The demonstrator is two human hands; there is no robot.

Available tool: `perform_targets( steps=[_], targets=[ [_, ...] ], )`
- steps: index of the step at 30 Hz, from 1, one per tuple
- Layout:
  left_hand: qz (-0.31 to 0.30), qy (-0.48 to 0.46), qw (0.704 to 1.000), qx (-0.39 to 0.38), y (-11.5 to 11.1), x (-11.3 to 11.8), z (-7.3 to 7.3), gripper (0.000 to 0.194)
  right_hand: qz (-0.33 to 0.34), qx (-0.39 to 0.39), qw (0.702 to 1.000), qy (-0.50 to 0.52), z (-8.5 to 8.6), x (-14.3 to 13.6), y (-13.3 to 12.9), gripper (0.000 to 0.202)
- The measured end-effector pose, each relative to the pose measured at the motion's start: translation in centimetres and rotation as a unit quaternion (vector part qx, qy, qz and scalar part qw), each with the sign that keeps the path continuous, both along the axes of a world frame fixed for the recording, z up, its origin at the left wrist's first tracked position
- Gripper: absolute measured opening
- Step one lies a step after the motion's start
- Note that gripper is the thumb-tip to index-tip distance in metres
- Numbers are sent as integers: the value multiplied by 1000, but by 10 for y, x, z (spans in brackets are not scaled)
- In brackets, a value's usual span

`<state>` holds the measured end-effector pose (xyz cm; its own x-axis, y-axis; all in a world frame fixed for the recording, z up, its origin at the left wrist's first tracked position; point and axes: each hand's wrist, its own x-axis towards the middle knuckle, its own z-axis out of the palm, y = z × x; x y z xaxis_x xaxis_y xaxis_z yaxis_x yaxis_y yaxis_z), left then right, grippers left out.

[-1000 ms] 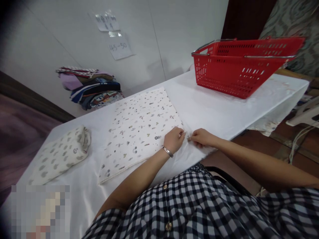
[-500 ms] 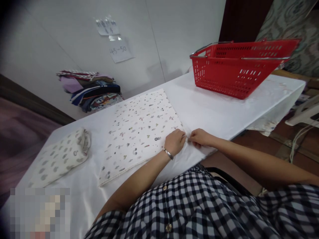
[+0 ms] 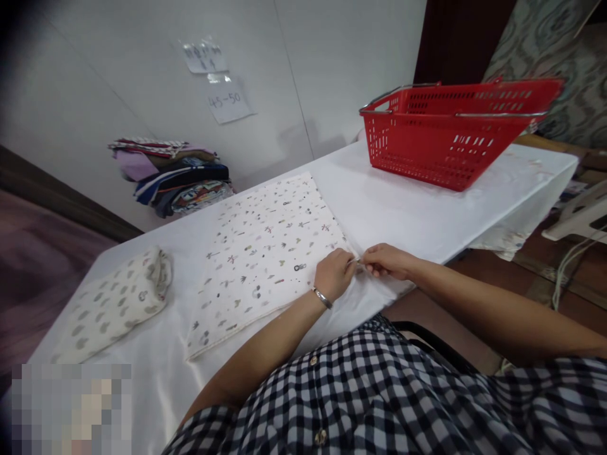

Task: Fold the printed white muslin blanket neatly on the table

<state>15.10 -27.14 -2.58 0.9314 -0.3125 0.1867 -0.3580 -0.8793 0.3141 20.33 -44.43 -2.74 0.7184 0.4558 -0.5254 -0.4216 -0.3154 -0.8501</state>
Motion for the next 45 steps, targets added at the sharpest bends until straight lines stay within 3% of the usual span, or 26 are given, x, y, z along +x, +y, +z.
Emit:
perform_targets(
  steps=[9, 14, 17, 20, 22, 26, 32, 36, 40, 42, 45],
  targets=[
    [-23, -23, 999, -1, 1, -5, -3, 20, -8, 16, 1000, 24, 6, 1, 1, 24],
    [13, -16, 1000, 13, 3, 2, 1, 11, 1, 25, 1000, 2, 6, 0, 1, 28],
    [46, -14, 999, -18, 7, 7, 6, 12, 25, -56, 996, -64, 4, -2, -1, 28],
    [60, -14, 997, -41, 10, 9, 10, 12, 90, -187, 966, -151, 2, -4, 2, 31],
    [61, -14, 997, -47, 11, 9, 12, 12, 119, -228, 949, -181, 1, -5, 7, 30],
    [53, -22, 997, -51, 12, 7, 13, 12, 125, -261, 936, -202, -1, -6, 17, 17],
    [48, -26, 997, -50, 15, 6, 14, 12, 103, -227, 951, -184, -5, -5, 14, 14],
    [50, -20, 997, -47, 16, 7, 14, 12, 117, -277, 925, -233, -2, -1, 16, 25],
    [49, -21, 998, -42, 17, 8, 13, 13, 145, -314, 900, -264, -2, 1, 25, 17],
    [49, -23, 998, -35, 17, 7, 13, 12, 136, -294, 911, -254, -4, 2, 27, 11],
    [36, -28, 999, -19, 18, 6, 13, 12, 95, -214, 950, -205, -4, 2, 23, 9]
  ],
)
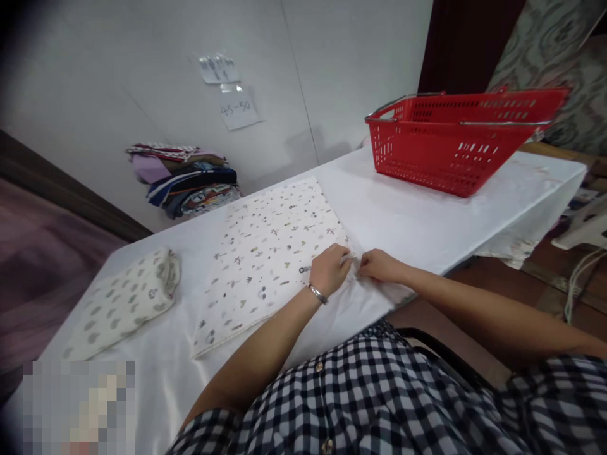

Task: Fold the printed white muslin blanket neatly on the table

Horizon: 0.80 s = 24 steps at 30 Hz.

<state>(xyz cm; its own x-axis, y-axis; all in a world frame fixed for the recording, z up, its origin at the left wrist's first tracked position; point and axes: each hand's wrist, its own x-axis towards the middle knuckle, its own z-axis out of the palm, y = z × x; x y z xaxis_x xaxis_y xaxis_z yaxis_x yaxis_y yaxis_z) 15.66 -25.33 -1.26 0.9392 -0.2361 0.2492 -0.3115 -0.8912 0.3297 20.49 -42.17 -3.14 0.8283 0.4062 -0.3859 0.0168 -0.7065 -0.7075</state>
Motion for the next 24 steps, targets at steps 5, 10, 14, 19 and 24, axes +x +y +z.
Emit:
perform_targets(
  steps=[5, 10, 14, 19, 24],
  targets=[
    [-38, -17, 999, 27, -3, -2, -4, 12, -40, 141, 986, 85, 7, -3, -15, 20],
    [-59, -19, 998, 29, -12, -4, -12, 11, -95, 244, 947, 187, 8, -9, -18, 24],
    [-46, -13, 999, 2, -15, -7, -16, 12, -125, 292, 920, 229, 7, -11, -17, 16],
    [-35, 1, 999, -16, -16, -9, -18, 15, -132, 292, 922, 219, 9, -13, -18, 10],
    [-53, 5, 998, -19, -18, -11, -20, 18, -120, 313, 919, 208, 11, -14, -20, 16]
  ],
)
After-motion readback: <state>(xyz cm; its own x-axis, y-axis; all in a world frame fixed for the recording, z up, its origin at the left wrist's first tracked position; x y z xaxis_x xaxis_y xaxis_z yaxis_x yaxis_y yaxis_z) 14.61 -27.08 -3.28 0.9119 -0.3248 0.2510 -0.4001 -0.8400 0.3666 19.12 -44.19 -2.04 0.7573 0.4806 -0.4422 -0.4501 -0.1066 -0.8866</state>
